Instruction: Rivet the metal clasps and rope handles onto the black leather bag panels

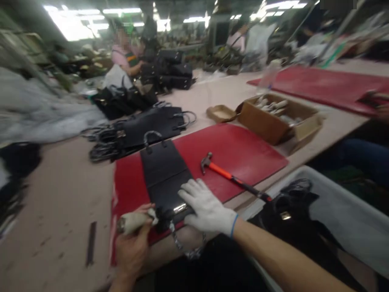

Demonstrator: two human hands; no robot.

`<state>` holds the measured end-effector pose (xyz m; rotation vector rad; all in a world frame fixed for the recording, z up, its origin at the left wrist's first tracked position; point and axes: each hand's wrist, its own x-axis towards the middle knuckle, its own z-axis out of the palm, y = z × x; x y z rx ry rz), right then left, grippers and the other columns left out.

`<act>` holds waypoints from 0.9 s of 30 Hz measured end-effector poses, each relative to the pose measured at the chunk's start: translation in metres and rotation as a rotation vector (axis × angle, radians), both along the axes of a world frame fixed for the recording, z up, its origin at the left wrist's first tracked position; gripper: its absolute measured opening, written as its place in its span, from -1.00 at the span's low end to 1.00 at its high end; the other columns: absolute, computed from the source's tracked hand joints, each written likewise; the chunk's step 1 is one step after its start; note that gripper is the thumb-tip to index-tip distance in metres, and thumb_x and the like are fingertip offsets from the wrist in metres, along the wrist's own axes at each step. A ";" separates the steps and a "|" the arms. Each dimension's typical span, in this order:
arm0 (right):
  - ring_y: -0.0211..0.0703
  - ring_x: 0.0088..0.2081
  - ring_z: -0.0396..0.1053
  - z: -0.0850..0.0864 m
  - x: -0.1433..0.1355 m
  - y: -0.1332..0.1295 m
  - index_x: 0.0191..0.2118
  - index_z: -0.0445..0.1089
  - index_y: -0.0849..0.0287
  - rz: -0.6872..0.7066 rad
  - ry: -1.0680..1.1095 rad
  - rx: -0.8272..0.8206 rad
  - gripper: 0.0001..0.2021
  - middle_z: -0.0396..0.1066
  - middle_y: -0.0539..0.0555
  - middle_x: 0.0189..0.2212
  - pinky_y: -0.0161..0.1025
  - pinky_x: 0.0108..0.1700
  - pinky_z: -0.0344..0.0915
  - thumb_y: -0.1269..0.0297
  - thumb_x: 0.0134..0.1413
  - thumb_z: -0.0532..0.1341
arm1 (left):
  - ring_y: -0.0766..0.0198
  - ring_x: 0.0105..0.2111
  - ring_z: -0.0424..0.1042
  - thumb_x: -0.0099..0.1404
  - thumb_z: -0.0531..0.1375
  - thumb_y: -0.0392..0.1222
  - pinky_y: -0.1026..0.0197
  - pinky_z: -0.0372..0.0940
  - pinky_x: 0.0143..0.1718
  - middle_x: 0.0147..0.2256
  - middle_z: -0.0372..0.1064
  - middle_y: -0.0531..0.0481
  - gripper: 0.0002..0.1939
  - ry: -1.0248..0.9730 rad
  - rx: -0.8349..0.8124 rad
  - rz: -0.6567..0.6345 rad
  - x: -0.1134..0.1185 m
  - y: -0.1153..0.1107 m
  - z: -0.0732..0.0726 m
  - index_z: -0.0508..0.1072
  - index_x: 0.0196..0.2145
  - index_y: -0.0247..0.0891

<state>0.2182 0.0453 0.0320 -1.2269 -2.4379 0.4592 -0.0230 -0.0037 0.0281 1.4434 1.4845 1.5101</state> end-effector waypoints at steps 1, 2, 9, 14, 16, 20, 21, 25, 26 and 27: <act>0.29 0.40 0.08 -0.006 0.001 0.003 0.33 0.31 0.20 0.010 0.018 -0.006 -0.23 0.27 0.26 0.34 0.27 0.46 -0.17 0.13 -0.03 0.40 | 0.05 -0.07 0.58 0.31 0.37 0.00 0.00 0.49 0.04 -0.11 0.59 -0.13 -0.75 -0.007 -0.042 0.004 -0.005 -0.002 -0.003 0.58 -0.21 -0.23; 0.30 0.42 0.04 -0.012 0.002 0.006 0.34 0.30 0.21 0.015 0.032 -0.013 -0.22 0.25 0.26 0.36 0.28 0.47 -0.19 0.16 -0.03 0.39 | 0.02 -0.04 0.58 0.32 0.36 -0.01 -0.02 0.49 0.05 -0.07 0.59 -0.15 -0.76 -0.037 -0.065 -0.002 -0.006 0.000 -0.005 0.57 -0.20 -0.23; 0.25 0.33 0.23 -0.017 0.019 0.007 0.21 0.39 0.20 -0.075 0.164 0.072 -0.40 0.35 0.30 0.26 0.35 0.40 0.05 0.23 0.00 0.37 | -0.01 -0.01 0.60 0.28 0.40 -0.08 -0.02 0.50 0.03 0.03 0.54 -0.20 -0.77 -0.217 -0.132 -0.047 0.029 0.022 -0.008 0.57 -0.19 -0.25; 0.13 0.31 0.27 -0.021 0.039 0.009 0.18 0.42 0.19 -0.009 0.150 0.078 -0.57 0.39 0.25 0.23 0.28 0.44 0.03 0.35 0.19 0.26 | -0.03 0.02 0.57 0.28 0.40 -0.08 -0.14 0.43 0.15 -0.03 0.57 -0.20 -0.76 -0.117 -0.133 -0.051 0.037 0.020 -0.015 0.60 -0.17 -0.25; 0.09 0.30 0.28 -0.023 0.043 0.008 0.19 0.42 0.19 -0.019 0.153 0.079 -0.58 0.40 0.21 0.22 0.24 0.44 0.03 0.42 0.21 0.20 | -0.03 0.00 0.58 0.27 0.41 -0.07 -0.16 0.45 0.15 -0.02 0.57 -0.20 -0.75 -0.098 -0.135 -0.050 0.039 0.019 -0.017 0.60 -0.17 -0.25; 0.30 0.29 0.26 -0.024 0.041 0.000 0.16 0.44 0.28 -0.270 0.098 0.109 -0.55 0.40 0.31 0.21 0.39 0.41 0.02 0.35 0.14 0.29 | 0.00 -0.03 0.60 0.26 0.42 -0.04 -0.11 0.49 0.11 -0.01 0.58 -0.18 -0.74 -0.067 -0.156 -0.023 0.037 0.017 -0.021 0.59 -0.17 -0.24; 0.34 0.30 0.25 -0.024 0.039 -0.002 0.15 0.45 0.28 -0.286 0.084 0.099 -0.54 0.41 0.32 0.21 0.42 0.41 0.01 0.34 0.11 0.31 | 0.02 -0.07 0.61 0.27 0.41 -0.03 -0.09 0.52 0.07 -0.02 0.58 -0.18 -0.73 -0.085 -0.172 -0.020 0.035 0.017 -0.022 0.58 -0.17 -0.24; 0.33 0.29 0.28 -0.022 0.036 -0.005 0.12 0.47 0.21 -0.241 0.076 0.039 -0.55 0.43 0.27 0.21 0.43 0.41 -0.02 0.33 0.07 0.34 | 0.05 -0.19 0.65 0.27 0.41 0.04 -0.03 0.59 -0.07 -0.08 0.60 -0.16 -0.68 -0.135 -0.211 -0.001 0.026 0.017 -0.023 0.57 -0.18 -0.24; 0.33 0.29 0.28 -0.022 0.035 -0.005 0.12 0.47 0.20 -0.239 0.080 0.035 -0.55 0.43 0.27 0.21 0.43 0.41 -0.02 0.33 0.07 0.35 | 0.02 -0.15 0.65 0.26 0.42 0.05 -0.04 0.58 -0.04 -0.09 0.60 -0.16 -0.67 -0.122 -0.208 0.004 0.025 0.017 -0.022 0.58 -0.18 -0.24; 0.33 0.29 0.28 -0.021 0.035 -0.005 0.12 0.47 0.20 -0.239 0.086 0.036 -0.55 0.44 0.26 0.21 0.43 0.41 -0.02 0.32 0.07 0.35 | -0.01 -0.11 0.64 0.25 0.43 0.05 -0.07 0.56 0.01 -0.09 0.61 -0.17 -0.67 -0.110 -0.200 0.005 0.025 0.017 -0.021 0.59 -0.19 -0.25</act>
